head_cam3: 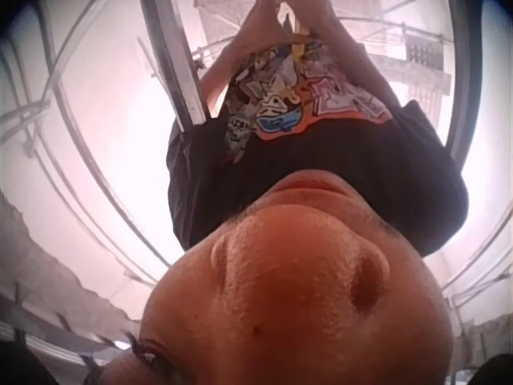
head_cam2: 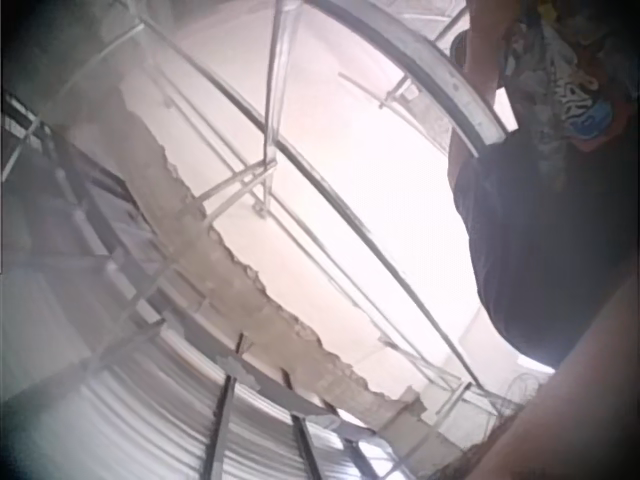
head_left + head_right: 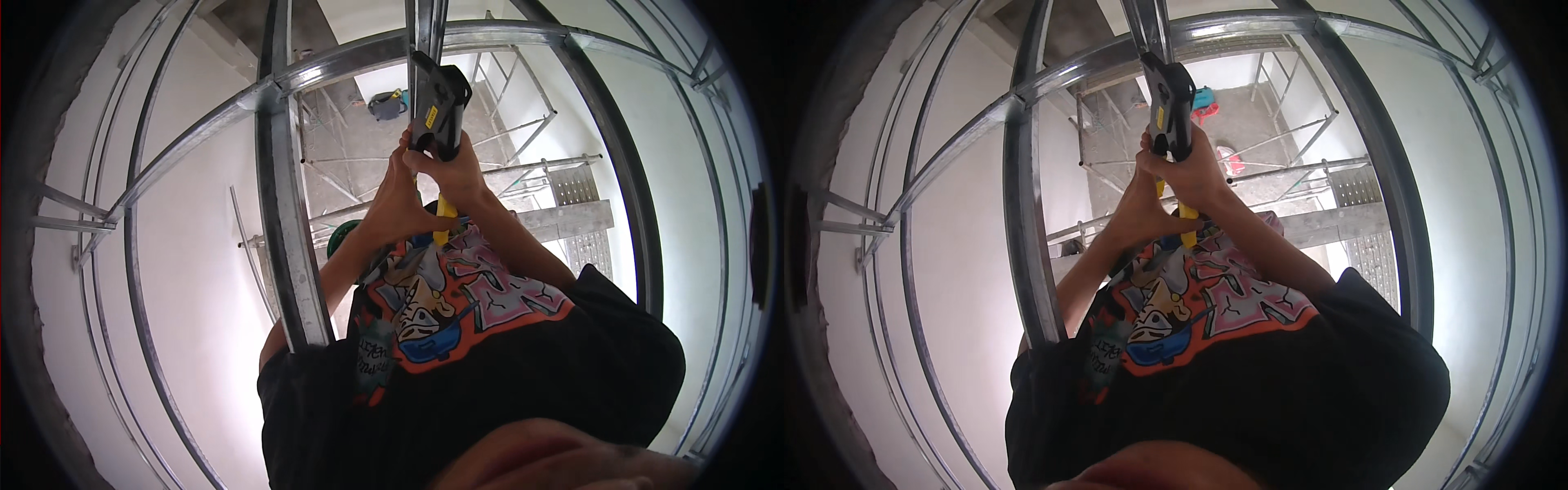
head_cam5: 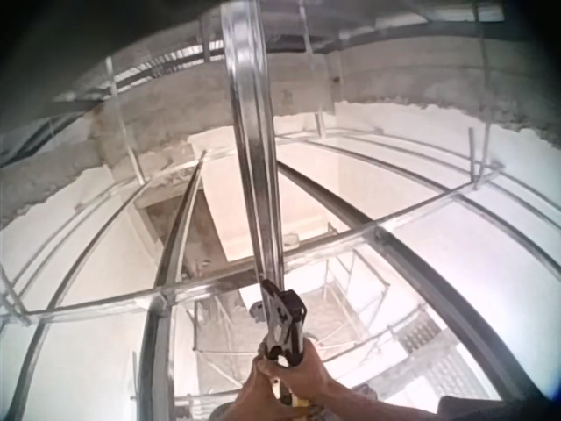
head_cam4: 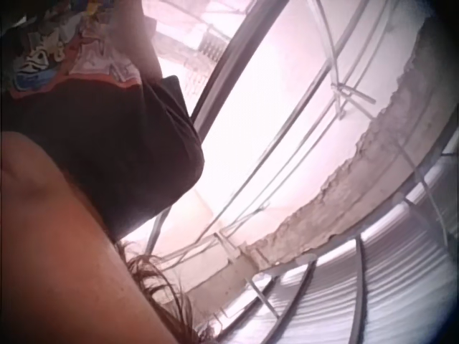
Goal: The person uses a drill and a clamp to assemble a metal scaffolding structure. They secure metal bars together and adjust the position of the scaffolding components.
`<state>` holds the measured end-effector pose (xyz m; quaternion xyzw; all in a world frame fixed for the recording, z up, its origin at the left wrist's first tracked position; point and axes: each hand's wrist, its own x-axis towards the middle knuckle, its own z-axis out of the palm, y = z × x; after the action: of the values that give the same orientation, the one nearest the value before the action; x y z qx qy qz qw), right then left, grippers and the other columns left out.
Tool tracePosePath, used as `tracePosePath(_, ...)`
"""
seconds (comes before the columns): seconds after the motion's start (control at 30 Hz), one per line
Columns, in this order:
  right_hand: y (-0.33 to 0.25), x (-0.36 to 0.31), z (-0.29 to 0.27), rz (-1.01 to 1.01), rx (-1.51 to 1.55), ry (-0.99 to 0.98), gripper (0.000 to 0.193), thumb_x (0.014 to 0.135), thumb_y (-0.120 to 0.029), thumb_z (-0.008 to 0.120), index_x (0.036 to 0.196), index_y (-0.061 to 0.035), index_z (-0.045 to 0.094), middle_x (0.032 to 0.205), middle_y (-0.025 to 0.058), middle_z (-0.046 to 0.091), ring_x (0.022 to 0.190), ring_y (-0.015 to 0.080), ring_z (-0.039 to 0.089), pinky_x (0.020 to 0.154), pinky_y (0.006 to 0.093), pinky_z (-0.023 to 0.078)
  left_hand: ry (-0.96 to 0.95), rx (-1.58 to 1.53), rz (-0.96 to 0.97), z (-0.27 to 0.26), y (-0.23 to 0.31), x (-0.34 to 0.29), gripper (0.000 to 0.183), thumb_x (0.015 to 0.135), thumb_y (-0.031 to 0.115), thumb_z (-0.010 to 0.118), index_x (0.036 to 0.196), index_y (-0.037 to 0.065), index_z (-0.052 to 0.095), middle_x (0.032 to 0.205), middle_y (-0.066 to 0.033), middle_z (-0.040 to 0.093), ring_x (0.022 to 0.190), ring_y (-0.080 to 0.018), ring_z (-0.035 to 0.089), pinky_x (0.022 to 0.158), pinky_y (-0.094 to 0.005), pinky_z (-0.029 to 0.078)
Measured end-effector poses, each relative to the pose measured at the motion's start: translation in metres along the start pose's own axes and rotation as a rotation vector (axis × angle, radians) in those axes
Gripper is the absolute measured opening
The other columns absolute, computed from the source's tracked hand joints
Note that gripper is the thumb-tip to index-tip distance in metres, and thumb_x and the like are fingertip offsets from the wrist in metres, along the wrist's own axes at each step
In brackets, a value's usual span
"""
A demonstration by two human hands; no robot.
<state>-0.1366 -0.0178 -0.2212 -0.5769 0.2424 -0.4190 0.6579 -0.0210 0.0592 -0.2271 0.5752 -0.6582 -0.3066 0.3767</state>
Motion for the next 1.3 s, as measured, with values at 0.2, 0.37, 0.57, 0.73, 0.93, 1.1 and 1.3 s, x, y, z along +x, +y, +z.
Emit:
tracePosePath(0.2,0.0,0.012,0.017,-0.015,-0.06,0.183,0.018,0.077,-0.012,0.073,0.081,-0.0007,0.06,0.069,0.0019,0.06,0.063,0.0091,0.059,0.057,0.0279,0.048,0.094,0.169,-0.098,0.005,-0.001,0.005,0.117,0.054,0.035,0.087,0.139,-0.006,0.018,0.112,-0.0266,0.058,0.098,-0.0442,0.061,0.082,-0.0474,0.052)
tracePosePath(0.37,-0.01,0.012,0.021,0.109,-0.24,0.279,0.012,0.081,-0.01,0.071,0.087,-0.0018,0.064,0.079,0.0017,0.063,0.073,0.009,0.06,0.065,0.0257,0.048,-0.027,0.153,-0.193,0.002,-0.011,0.011,0.113,0.056,0.033,0.088,0.138,-0.005,0.02,0.117,-0.0254,0.055,0.105,-0.0421,0.059,0.087,-0.0474,0.05)
tracePosePath(0.57,-0.039,-0.027,-0.002,0.222,-0.073,0.088,0.038,0.078,-0.009,0.068,0.114,-0.0016,0.056,0.085,-0.0005,0.052,0.08,0.0096,0.05,0.073,0.0258,0.041,-0.053,-0.244,0.064,-0.012,-0.046,-0.001,0.124,0.052,0.037,0.091,0.143,-0.002,0.017,0.137,-0.0225,0.034,0.131,-0.0378,0.037,0.108,-0.0442,0.036)
tracePosePath(0.73,-0.053,-0.028,0.006,0.231,-0.047,0.141,0.036,0.079,-0.011,0.067,0.112,-0.0009,0.058,0.083,-0.0011,0.053,0.078,0.011,0.05,0.073,0.0262,0.041,-0.049,-0.337,0.04,-0.004,-0.054,0.003,0.12,0.058,0.038,0.088,0.145,0.001,0.013,0.137,-0.0234,0.034,0.129,-0.038,0.038,0.105,-0.0443,0.036)
tracePosePath(0.93,-0.035,-0.01,0.014,0.11,0.034,0.107,0.028,0.081,-0.013,0.068,0.105,0.0001,0.062,0.089,0.0038,0.065,0.081,0.0127,0.06,0.075,0.0289,0.048,-0.045,-0.274,0.018,-0.007,-0.003,-0.012,0.128,0.059,0.038,0.087,0.146,-0.004,0.003,0.14,-0.0277,0.03,0.131,-0.0395,0.038,0.106,-0.0456,0.035)
tracePosePath(1.1,-0.014,0.0,0.008,0.028,0.053,0.084,0.022,0.08,-0.01,0.069,0.099,-0.0004,0.06,0.088,0.0038,0.065,0.084,0.0107,0.061,0.075,0.0265,0.049,0.18,0.104,0.06,0.011,0.02,-0.01,0.127,0.057,0.025,0.087,0.145,-0.006,0.001,0.141,-0.0299,0.028,0.128,-0.0428,0.039,0.104,-0.0461,0.038)
tracePosePath(1.3,-0.009,0.006,0.016,-0.051,0.042,0.124,0.014,0.08,-0.009,0.068,0.087,-0.0011,0.059,0.077,0.0018,0.061,0.071,0.0088,0.059,0.064,0.0262,0.048,0.288,0.063,0.009,0.023,0.007,-0.003,0.1,0.061,0.022,0.085,0.132,-0.006,0.02,0.125,-0.0286,0.046,0.116,-0.0426,0.053,0.094,-0.0455,0.048)
